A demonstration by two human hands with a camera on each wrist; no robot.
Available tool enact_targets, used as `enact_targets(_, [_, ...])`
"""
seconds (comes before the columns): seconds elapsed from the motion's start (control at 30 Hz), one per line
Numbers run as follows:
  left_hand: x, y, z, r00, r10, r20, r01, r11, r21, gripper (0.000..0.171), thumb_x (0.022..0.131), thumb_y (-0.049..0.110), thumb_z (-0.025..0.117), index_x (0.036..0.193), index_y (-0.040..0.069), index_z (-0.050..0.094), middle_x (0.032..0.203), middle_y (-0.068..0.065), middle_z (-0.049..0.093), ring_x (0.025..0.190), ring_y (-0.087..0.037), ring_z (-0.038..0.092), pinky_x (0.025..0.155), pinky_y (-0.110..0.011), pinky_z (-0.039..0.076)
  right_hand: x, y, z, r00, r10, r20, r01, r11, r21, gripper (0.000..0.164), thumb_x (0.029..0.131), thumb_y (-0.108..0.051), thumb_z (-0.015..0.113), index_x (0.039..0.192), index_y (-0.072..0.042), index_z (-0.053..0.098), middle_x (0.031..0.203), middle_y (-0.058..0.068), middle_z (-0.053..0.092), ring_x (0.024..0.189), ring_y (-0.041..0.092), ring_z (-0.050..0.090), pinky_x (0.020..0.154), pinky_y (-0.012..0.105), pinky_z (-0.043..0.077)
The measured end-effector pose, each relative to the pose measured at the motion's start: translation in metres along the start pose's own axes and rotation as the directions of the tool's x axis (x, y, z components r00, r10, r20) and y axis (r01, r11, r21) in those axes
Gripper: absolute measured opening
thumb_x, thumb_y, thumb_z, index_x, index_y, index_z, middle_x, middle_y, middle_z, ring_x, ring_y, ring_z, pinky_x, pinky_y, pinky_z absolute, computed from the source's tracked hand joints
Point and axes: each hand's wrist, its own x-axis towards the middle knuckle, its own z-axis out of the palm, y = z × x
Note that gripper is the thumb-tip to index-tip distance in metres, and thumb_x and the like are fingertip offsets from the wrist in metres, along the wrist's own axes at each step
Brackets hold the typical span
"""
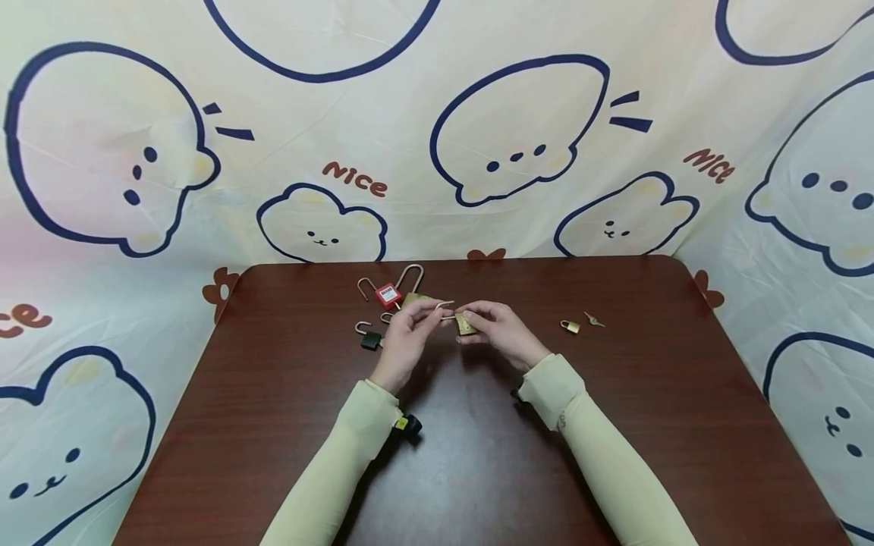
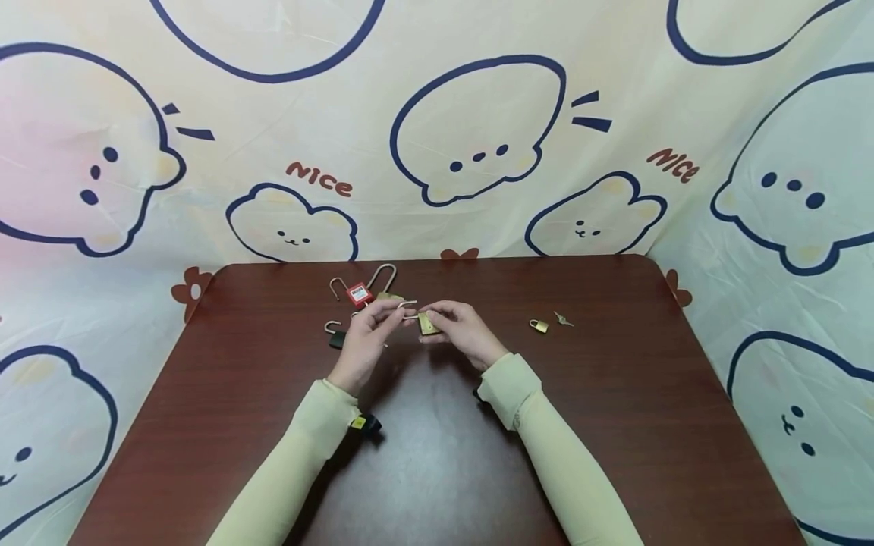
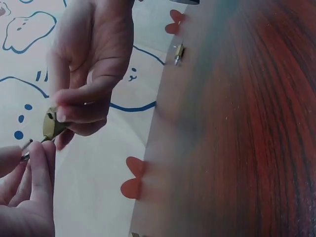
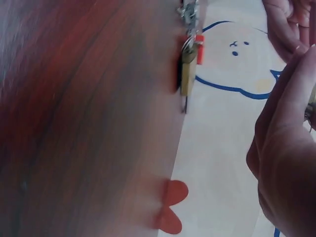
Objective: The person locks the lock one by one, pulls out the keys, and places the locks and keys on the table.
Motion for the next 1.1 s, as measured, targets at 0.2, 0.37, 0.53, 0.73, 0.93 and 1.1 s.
enact_targets(0.2, [-0.001, 0.001, 0.004, 0.998, 0.054, 0.032, -0.055, 0.998, 0.025, 0.026, 0.096, 0.012, 0.061, 0.116, -0.003, 0.067, 0.110, -0.027, 0.068, 0.097, -0.033, 0.068, 0.088, -0.029, 0.057, -0.005, 0.001, 0.003, 0.994, 0.102, 0.043, -0.105, 0.991, 0.082, 0.026, 0.108, -0.020, 0.037, 0.120, -0.001, 0.050, 0.095, 0.009, 0.058, 0.063, 0.016, 0.063, 0.053, 0.023, 0.056])
enact_targets(0.37, [-0.003, 0.007, 0.008, 0.996, 0.066, 0.061, -0.068, 0.997, 0.038, 0.024, 0.097, 0.010, 0.060, 0.116, -0.004, 0.067, 0.109, -0.031, 0.067, 0.090, -0.027, 0.069, 0.083, -0.027, 0.058, -0.009, 0.002, 0.006, 0.991, 0.113, 0.067, -0.123, 0.978, 0.169, 0.025, 0.109, -0.025, 0.031, 0.110, -0.008, 0.050, 0.077, 0.003, 0.050, 0.048, 0.014, 0.049, 0.037, 0.020, 0.039])
enact_targets(0.53, [-0.010, 0.026, 0.014, 0.987, 0.110, 0.121, -0.121, 0.989, 0.088, 0.021, 0.096, 0.004, 0.059, 0.111, -0.009, 0.066, 0.105, -0.032, 0.069, 0.088, -0.037, 0.068, 0.079, -0.031, 0.061, -0.013, 0.003, 0.005, 0.986, 0.142, 0.085, -0.160, 0.949, 0.273, 0.031, 0.108, -0.030, 0.033, 0.106, -0.009, 0.055, 0.069, -0.002, 0.040, 0.043, 0.008, 0.037, 0.032, 0.014, 0.030])
enact_targets(0.73, [-0.011, 0.042, 0.017, 0.982, 0.182, 0.055, -0.189, 0.968, 0.165, 0.018, 0.095, 0.003, 0.060, 0.105, -0.010, 0.066, 0.091, -0.032, 0.070, 0.077, -0.036, 0.068, 0.072, -0.049, 0.060, -0.017, -0.001, 0.002, 0.964, 0.096, 0.249, -0.180, 0.923, 0.339, 0.036, 0.105, -0.034, 0.035, 0.130, -0.012, 0.050, 0.087, -0.001, 0.046, 0.052, 0.008, 0.035, 0.036, 0.015, 0.033])
enact_targets(0.93, [-0.008, 0.042, 0.014, 0.987, 0.160, 0.029, -0.162, 0.976, 0.147, 0.020, 0.098, 0.002, 0.055, 0.106, -0.016, 0.060, 0.092, -0.033, 0.066, 0.072, -0.042, 0.065, 0.064, -0.032, 0.062, -0.019, -0.001, 0.002, 0.945, -0.033, 0.327, -0.048, 0.970, 0.237, 0.031, 0.105, -0.026, 0.043, 0.130, -0.008, 0.049, 0.080, -0.002, 0.049, 0.057, 0.012, 0.041, 0.041, 0.019, 0.041])
enact_targets(1.1, [-0.004, 0.025, 0.010, 0.987, 0.136, 0.089, -0.147, 0.982, 0.123, 0.022, 0.101, 0.002, 0.047, 0.109, -0.017, 0.053, 0.091, -0.037, 0.062, 0.067, -0.049, 0.061, 0.056, -0.048, 0.058, -0.014, 0.005, 0.003, 0.957, -0.001, 0.289, -0.036, 0.992, 0.121, 0.055, 0.103, -0.050, 0.038, 0.120, 0.000, 0.049, 0.065, -0.003, 0.036, 0.049, 0.012, 0.038, 0.039, 0.022, 0.041])
